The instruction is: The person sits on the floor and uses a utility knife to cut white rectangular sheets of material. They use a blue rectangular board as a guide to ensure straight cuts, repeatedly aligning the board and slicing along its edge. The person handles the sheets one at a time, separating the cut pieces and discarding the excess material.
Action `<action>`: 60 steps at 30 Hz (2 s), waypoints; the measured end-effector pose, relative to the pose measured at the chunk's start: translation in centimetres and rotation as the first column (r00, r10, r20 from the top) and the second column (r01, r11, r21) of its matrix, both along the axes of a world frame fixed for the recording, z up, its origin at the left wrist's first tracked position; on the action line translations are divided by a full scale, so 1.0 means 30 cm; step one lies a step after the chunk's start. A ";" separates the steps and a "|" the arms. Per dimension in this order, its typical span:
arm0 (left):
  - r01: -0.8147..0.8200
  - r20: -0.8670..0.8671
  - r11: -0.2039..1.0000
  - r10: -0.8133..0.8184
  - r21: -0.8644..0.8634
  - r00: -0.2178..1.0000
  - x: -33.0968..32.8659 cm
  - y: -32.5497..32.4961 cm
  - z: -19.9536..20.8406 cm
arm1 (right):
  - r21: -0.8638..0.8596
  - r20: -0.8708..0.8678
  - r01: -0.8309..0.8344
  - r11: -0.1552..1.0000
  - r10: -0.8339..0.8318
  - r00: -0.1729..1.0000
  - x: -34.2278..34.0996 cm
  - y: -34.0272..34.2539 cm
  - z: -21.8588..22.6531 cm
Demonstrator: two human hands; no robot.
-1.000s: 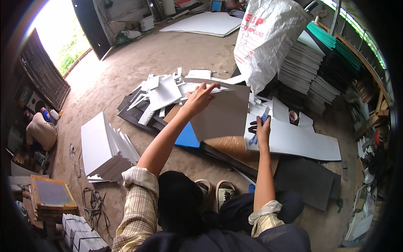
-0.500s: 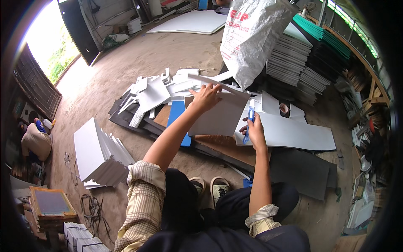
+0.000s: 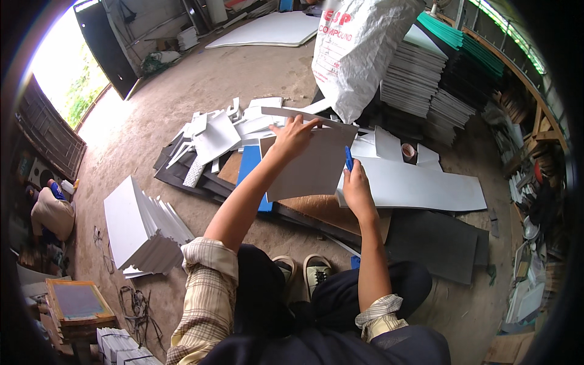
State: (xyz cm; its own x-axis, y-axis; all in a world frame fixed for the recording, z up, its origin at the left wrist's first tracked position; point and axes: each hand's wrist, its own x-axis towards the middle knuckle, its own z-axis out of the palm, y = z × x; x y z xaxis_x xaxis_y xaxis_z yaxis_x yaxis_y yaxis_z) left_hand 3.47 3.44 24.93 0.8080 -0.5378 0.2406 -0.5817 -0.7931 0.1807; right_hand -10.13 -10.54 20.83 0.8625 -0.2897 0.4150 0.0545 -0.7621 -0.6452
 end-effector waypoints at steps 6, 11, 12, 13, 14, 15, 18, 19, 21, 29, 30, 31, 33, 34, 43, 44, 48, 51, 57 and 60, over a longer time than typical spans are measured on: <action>-0.009 -0.102 0.999 0.004 -0.052 0.995 0.017 0.083 -0.023 | 0.046 -0.086 -0.069 0.997 0.073 0.994 0.016 0.016 -0.027; 0.196 -0.040 0.976 -0.200 -0.091 0.979 -0.007 0.049 -0.039 | 0.067 -0.134 -0.073 0.995 0.081 0.988 0.031 0.064 -0.022; 0.156 -0.041 0.983 -0.161 -0.097 0.986 -0.014 0.053 -0.024 | 0.049 -0.112 -0.055 0.997 0.060 0.992 0.029 0.064 -0.016; 0.117 -0.042 0.988 -0.122 -0.102 0.992 -0.024 0.057 -0.003 | 0.033 -0.089 -0.036 0.999 0.039 0.995 0.024 0.064 -0.001; 0.077 -0.044 0.991 -0.083 -0.107 0.996 -0.027 0.061 0.004 | 0.016 -0.066 -0.017 1.000 0.018 0.998 0.025 0.062 0.005; 0.093 -0.074 0.980 -0.108 -0.178 0.991 -0.014 0.070 0.008 | 0.010 -0.037 -0.029 1.000 0.030 0.999 0.035 0.052 0.004; 0.061 -0.086 0.983 -0.077 -0.171 0.993 -0.023 0.097 -0.023 | 0.029 -0.140 -0.051 0.998 0.055 0.989 0.026 0.046 0.007; 0.131 0.022 0.954 -0.130 -0.271 0.991 -0.002 0.123 -0.058 | 0.039 -0.126 -0.060 0.997 0.064 0.990 0.030 0.058 0.004; 0.107 0.000 0.954 -0.112 -0.280 0.994 0.020 0.154 -0.097 | 0.059 -0.136 -0.093 0.994 0.100 0.986 0.039 0.074 -0.010; 0.024 0.237 1.000 -0.021 -0.009 0.971 -0.009 0.167 -0.102 | 0.032 -0.124 -0.090 0.995 0.094 0.988 0.047 0.111 -0.034; 0.010 0.251 1.000 -0.008 -0.005 0.968 -0.006 0.171 -0.104 | 0.024 -0.127 -0.091 0.996 0.093 0.988 0.049 0.116 -0.037; -0.005 0.266 1.000 0.005 -0.002 0.964 -0.002 0.174 -0.107 | 0.016 -0.130 -0.091 0.996 0.092 0.987 0.051 0.121 -0.041; -0.039 0.273 0.999 0.044 -0.024 0.961 -0.003 0.177 -0.105 | -0.005 -0.146 -0.101 0.995 0.099 0.984 0.049 0.131 -0.043; -0.059 0.266 0.997 0.070 -0.049 0.961 -0.007 0.175 -0.102 | -0.018 -0.158 -0.112 0.994 0.107 0.982 0.044 0.136 -0.040; 0.012 0.328 0.993 0.028 -0.121 0.944 -0.009 0.098 -0.139 | -0.117 -0.196 -0.073 0.990 0.049 0.979 0.055 0.154 -0.022; 0.005 0.330 0.991 0.040 -0.133 0.943 -0.005 0.094 -0.146 | -0.121 -0.185 -0.066 0.990 0.042 0.982 0.054 0.150 -0.026; -0.011 0.317 0.988 0.061 -0.157 0.947 -0.004 0.091 -0.152 | -0.133 -0.171 -0.024 0.991 0.001 0.985 0.046 0.140 -0.028; -0.011 0.278 0.988 0.054 -0.154 0.959 -0.013 0.093 -0.141 | -0.127 -0.176 -0.042 0.991 0.019 0.984 0.048 0.135 -0.037; 0.025 0.254 0.984 0.021 -0.177 0.967 -0.025 0.094 -0.130 | -0.125 -0.206 -0.046 0.991 0.019 0.978 0.052 0.134 -0.035; 0.043 0.295 0.980 0.017 -0.193 0.955 -0.018 0.099 -0.142 | -0.102 -0.221 -0.048 0.994 0.025 0.975 0.056 0.149 -0.031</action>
